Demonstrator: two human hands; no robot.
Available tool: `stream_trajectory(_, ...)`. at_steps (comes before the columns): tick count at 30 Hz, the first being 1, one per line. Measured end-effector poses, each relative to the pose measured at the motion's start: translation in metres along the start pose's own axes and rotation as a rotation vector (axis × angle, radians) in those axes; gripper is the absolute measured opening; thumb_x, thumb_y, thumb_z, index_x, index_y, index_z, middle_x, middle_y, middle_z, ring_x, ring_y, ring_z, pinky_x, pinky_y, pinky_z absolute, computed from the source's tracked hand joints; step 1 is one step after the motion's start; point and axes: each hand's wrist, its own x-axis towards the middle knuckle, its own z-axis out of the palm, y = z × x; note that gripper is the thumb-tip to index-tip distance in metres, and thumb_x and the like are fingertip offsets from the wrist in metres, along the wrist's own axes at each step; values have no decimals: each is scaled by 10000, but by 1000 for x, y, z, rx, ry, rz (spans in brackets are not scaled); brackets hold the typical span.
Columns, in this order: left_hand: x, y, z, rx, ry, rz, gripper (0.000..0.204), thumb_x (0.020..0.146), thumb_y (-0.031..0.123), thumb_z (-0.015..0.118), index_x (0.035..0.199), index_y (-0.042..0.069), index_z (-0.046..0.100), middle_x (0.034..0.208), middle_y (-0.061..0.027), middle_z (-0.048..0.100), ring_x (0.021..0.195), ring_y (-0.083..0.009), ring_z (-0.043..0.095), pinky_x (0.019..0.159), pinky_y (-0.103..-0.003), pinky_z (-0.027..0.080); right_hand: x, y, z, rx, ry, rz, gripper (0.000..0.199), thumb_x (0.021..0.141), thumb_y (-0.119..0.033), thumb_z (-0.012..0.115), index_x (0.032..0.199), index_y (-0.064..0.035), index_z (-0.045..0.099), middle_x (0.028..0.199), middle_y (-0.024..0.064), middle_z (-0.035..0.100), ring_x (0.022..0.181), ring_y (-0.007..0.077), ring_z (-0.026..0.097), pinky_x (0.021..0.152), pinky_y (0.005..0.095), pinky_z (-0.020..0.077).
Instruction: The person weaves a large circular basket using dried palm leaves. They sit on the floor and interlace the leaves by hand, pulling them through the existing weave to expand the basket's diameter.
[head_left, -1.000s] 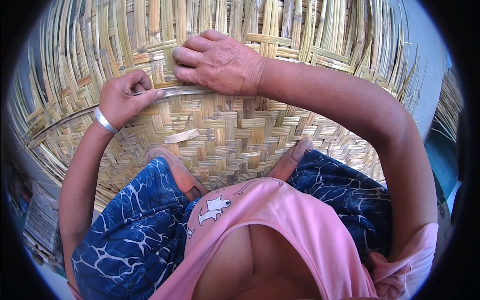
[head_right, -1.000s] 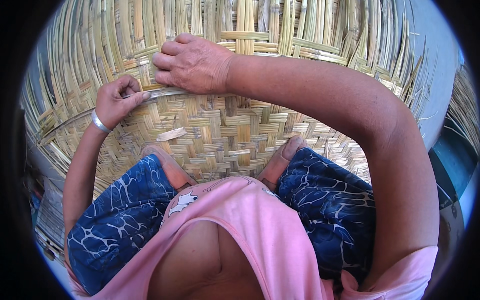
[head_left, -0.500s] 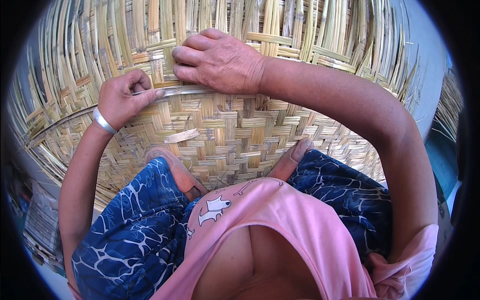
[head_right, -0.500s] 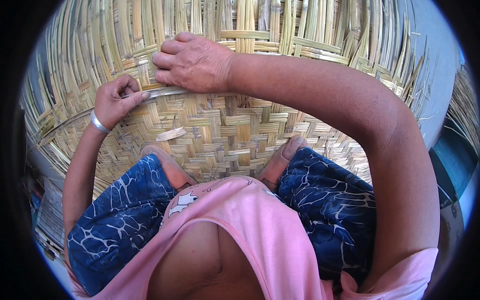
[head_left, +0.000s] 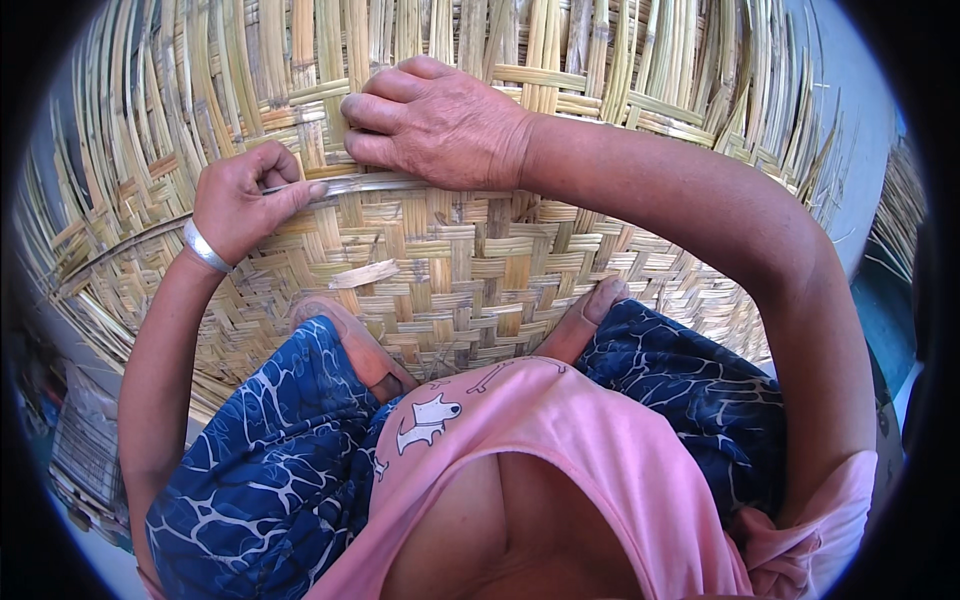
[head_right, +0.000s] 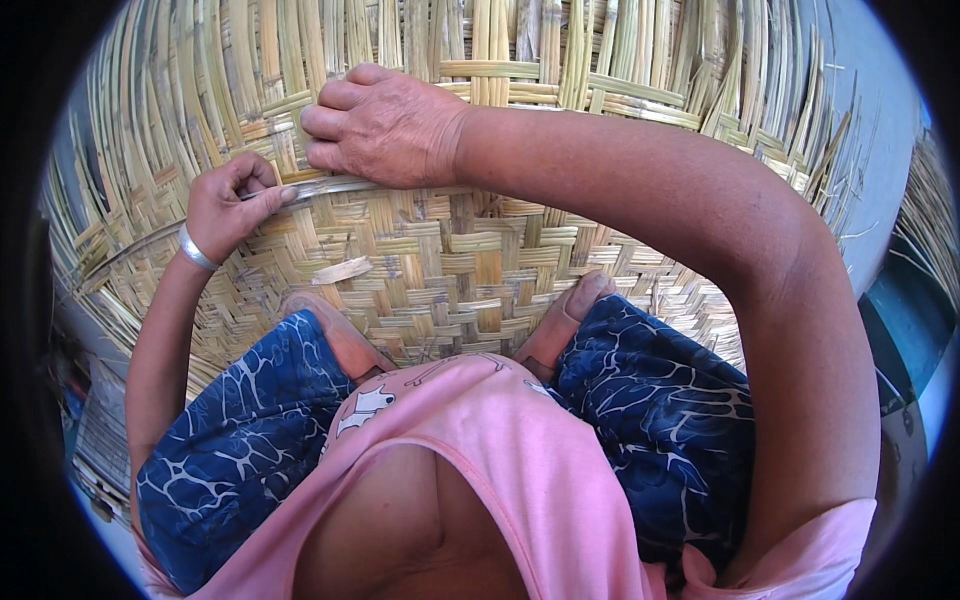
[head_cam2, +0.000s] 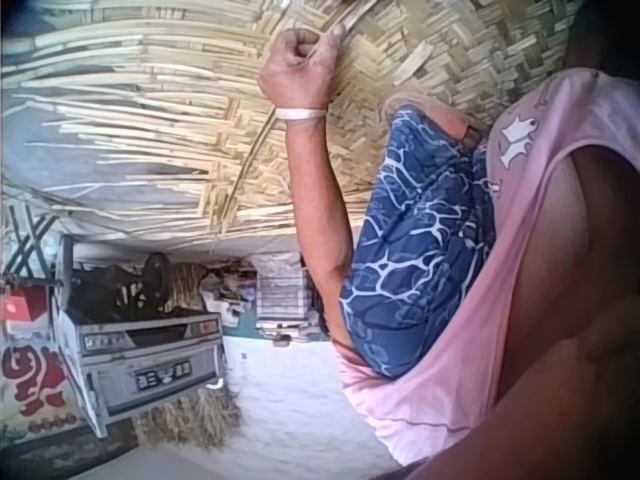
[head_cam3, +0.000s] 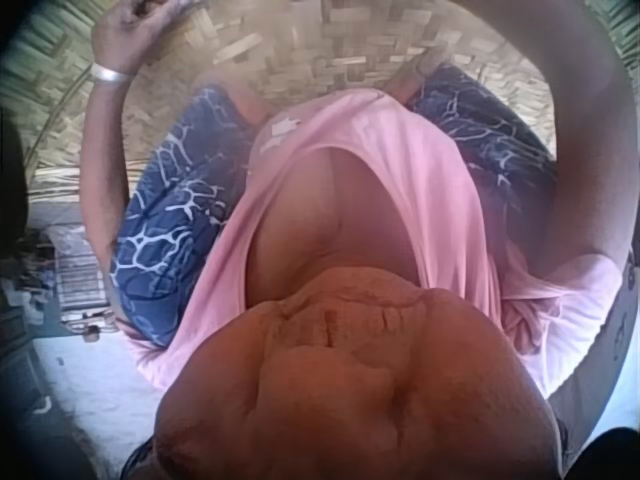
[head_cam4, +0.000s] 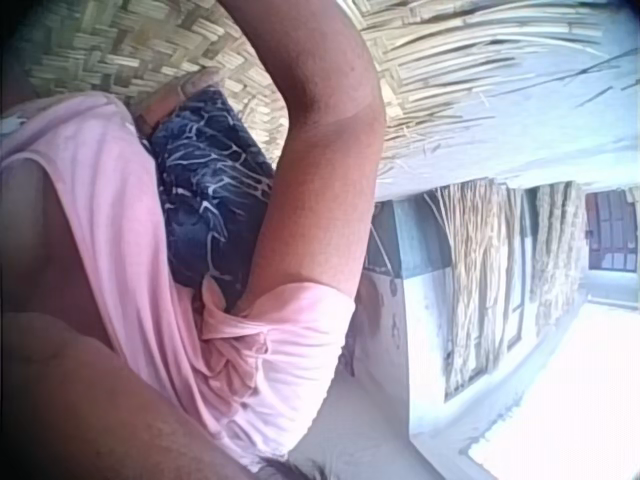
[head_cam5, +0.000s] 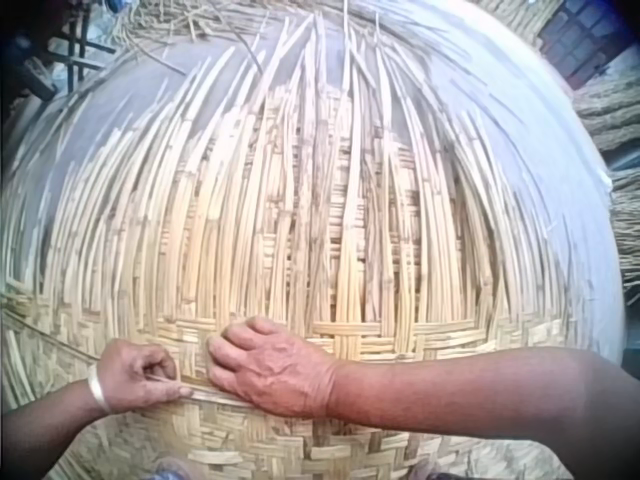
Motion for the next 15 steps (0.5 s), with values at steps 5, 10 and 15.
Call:
stream_trajectory(5, 0, 2, 0, -10, -4, -11, 209, 705, 144, 742, 695, 39, 563, 569, 37, 493, 532, -36, 415, 478, -205, 349, 0, -1, -2, -8, -10, 2, 165, 797, -235, 503, 940, -164, 545, 916, -3, 494, 950, 158, 499, 828, 320, 411)
stream_trajectory(10, 0, 1, 0, -13, -5, -13, 209, 710, 148, 741, 702, 39, 563, 567, 37, 492, 530, -36, 414, 475, -206, 347, 1, -2, -3, -14, -15, -5, 169, 797, -231, 504, 946, -162, 547, 916, 0, 496, 953, 159, 499, 829, 323, 414)
stream_trajectory(15, -1, 2, 0, -1, -5, -20, 217, 713, 160, 745, 705, 40, 565, 567, 36, 500, 530, -35, 419, 477, -206, 352, 1, -3, -3, -27, -11, -3, 170, 795, -225, 509, 948, -159, 546, 916, 0, 496, 954, 159, 499, 823, 318, 417)
